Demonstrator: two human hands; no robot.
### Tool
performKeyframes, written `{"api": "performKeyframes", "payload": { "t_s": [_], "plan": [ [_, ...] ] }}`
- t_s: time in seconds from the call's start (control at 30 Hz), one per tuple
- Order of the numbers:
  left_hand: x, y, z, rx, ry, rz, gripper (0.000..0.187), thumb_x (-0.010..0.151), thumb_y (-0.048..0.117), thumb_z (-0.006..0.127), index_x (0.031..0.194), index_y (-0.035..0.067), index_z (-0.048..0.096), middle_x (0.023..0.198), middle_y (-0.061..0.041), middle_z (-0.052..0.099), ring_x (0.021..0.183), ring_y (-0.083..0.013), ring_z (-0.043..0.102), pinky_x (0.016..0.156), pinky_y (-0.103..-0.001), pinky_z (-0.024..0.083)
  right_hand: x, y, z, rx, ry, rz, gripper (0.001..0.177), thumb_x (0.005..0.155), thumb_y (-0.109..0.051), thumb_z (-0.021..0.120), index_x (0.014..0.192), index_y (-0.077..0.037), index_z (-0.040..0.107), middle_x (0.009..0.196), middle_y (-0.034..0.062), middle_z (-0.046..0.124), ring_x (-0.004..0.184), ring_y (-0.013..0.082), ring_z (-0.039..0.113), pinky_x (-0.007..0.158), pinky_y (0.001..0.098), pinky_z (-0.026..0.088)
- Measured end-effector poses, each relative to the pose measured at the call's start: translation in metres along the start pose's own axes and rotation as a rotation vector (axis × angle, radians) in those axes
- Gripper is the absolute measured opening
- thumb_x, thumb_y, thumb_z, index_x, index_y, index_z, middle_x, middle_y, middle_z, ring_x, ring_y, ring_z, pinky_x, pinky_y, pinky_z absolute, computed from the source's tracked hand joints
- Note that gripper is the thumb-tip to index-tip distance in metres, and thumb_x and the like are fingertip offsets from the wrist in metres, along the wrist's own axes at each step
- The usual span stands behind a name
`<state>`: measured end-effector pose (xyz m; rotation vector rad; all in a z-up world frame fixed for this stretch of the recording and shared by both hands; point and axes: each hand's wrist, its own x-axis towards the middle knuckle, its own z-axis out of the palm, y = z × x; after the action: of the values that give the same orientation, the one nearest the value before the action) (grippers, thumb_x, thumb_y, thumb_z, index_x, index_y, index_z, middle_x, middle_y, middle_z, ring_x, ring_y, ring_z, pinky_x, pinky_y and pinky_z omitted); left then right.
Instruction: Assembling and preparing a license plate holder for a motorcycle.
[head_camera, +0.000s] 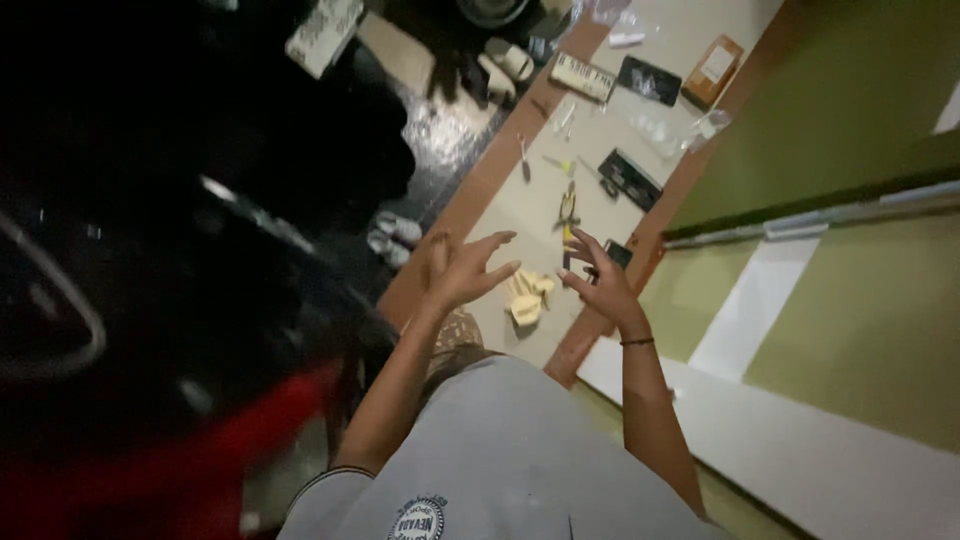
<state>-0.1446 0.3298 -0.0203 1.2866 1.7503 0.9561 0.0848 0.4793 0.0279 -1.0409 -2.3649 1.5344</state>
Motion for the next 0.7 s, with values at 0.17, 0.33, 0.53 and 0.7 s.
{"api": "performKeyframes", "payload": {
  "t_s": [0.17, 0.33, 0.53, 0.7],
  "plan": [
    [0.107, -0.001, -0.073, -0.048, -0.158, 0.036, 0.065, 0.098, 0.044, 0.065, 0.148, 0.006, 0.049, 0.148, -0.018, 0.055, 0.132, -0.034, 0.056, 0.104, -0.046, 0.048, 0.093, -0.004, -0.013, 0.157, 0.151, 0.086, 0.067, 0.096, -0.027, 0.072, 0.155, -0.013, 0.044, 0.14, 0.0119, 0.064, 0.131, 0.024, 0.061, 0.104, 0.0405, 0.051],
    [0.184, 0.038, -0.152, -0.025, -0.156, 0.188, 0.062, 0.099, 0.042, 0.065, 0.146, 0.005, 0.051, 0.146, -0.019, 0.058, 0.131, -0.0339, 0.059, 0.106, -0.046, 0.049, 0.174, -0.038, -0.027, 0.236, 0.198, 0.039, 0.064, 0.098, -0.026, 0.068, 0.155, -0.009, 0.045, 0.137, 0.0115, 0.066, 0.123, 0.0206, 0.065, 0.098, 0.0358, 0.054],
    [0.24, 0.013, -0.176, -0.001, -0.069, 0.071, 0.062, 0.093, 0.042, 0.066, 0.145, 0.013, 0.051, 0.139, -0.018, 0.065, 0.125, -0.0367, 0.065, 0.102, -0.045, 0.053, 0.237, -0.059, -0.038, 0.308, 0.143, 0.12, 0.054, 0.104, -0.025, 0.058, 0.154, -0.007, 0.048, 0.137, 0.0119, 0.068, 0.108, 0.0223, 0.064, 0.091, 0.0367, 0.056],
    [0.264, 0.007, -0.173, 0.159, -0.006, 0.207, 0.071, 0.096, 0.039, 0.069, 0.155, 0.007, 0.044, 0.135, -0.027, 0.059, 0.123, -0.0492, 0.055, 0.102, -0.058, 0.042, 0.279, -0.062, -0.05, 0.187, 0.124, -0.026, 0.046, 0.111, -0.03, 0.05, 0.149, -0.005, 0.052, 0.134, 0.0126, 0.069, 0.127, 0.0219, 0.063, 0.107, 0.0381, 0.05]
  ]
}}
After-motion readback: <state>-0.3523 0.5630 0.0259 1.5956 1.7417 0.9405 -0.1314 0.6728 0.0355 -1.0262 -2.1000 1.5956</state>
